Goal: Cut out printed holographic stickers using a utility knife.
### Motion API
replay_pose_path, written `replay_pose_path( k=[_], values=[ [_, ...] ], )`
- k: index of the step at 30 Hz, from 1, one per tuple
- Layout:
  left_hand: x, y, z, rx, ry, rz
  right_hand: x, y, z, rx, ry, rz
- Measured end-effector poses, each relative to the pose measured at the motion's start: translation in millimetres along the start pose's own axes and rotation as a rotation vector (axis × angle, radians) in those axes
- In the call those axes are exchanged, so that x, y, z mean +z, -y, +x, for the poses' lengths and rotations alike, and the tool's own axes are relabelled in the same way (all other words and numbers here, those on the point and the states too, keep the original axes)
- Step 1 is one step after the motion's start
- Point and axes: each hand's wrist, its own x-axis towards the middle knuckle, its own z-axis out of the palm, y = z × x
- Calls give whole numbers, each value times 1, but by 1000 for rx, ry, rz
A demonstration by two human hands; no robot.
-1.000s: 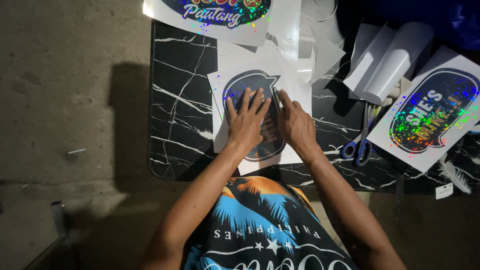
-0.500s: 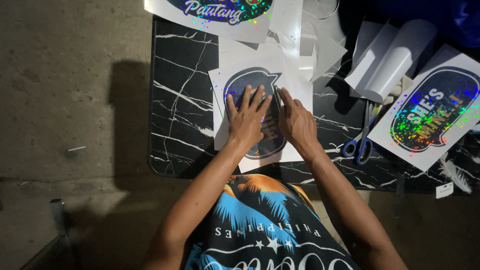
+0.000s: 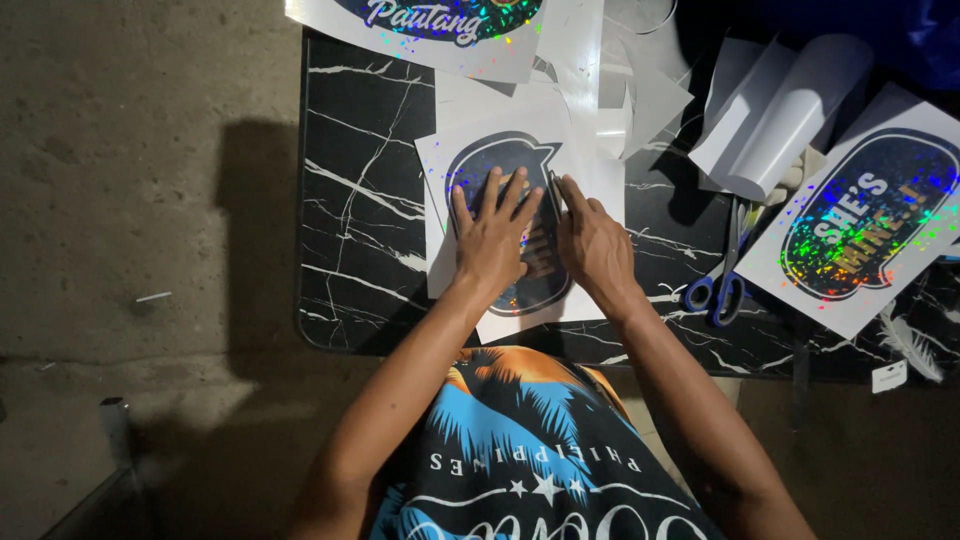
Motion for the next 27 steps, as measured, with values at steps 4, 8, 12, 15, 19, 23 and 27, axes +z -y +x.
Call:
replay_pose_path(
  k=[4, 8, 12, 15, 19, 23, 27],
  values=[
    [1, 1, 0, 7, -12, 3, 0, -1, -2, -15, -12, 1],
    [0, 1, -1, 11, -7, 8, 0, -1, -4, -28, -24, 25],
    [2, 1, 0, 10, -13, 19, 0, -2, -5, 3, 3, 7],
    [2, 1, -1, 11, -16, 17, -1, -3, -8, -27, -14, 21],
    [1, 1, -2, 15, -19, 13, -1, -5, -9, -38, -11, 25],
    [-1, 1, -1, 16, -16, 14, 0, -6, -11, -28, -14, 15],
    [2, 1, -1, 11, -10, 12, 0, -6, -13, -2, 0, 14]
  ],
)
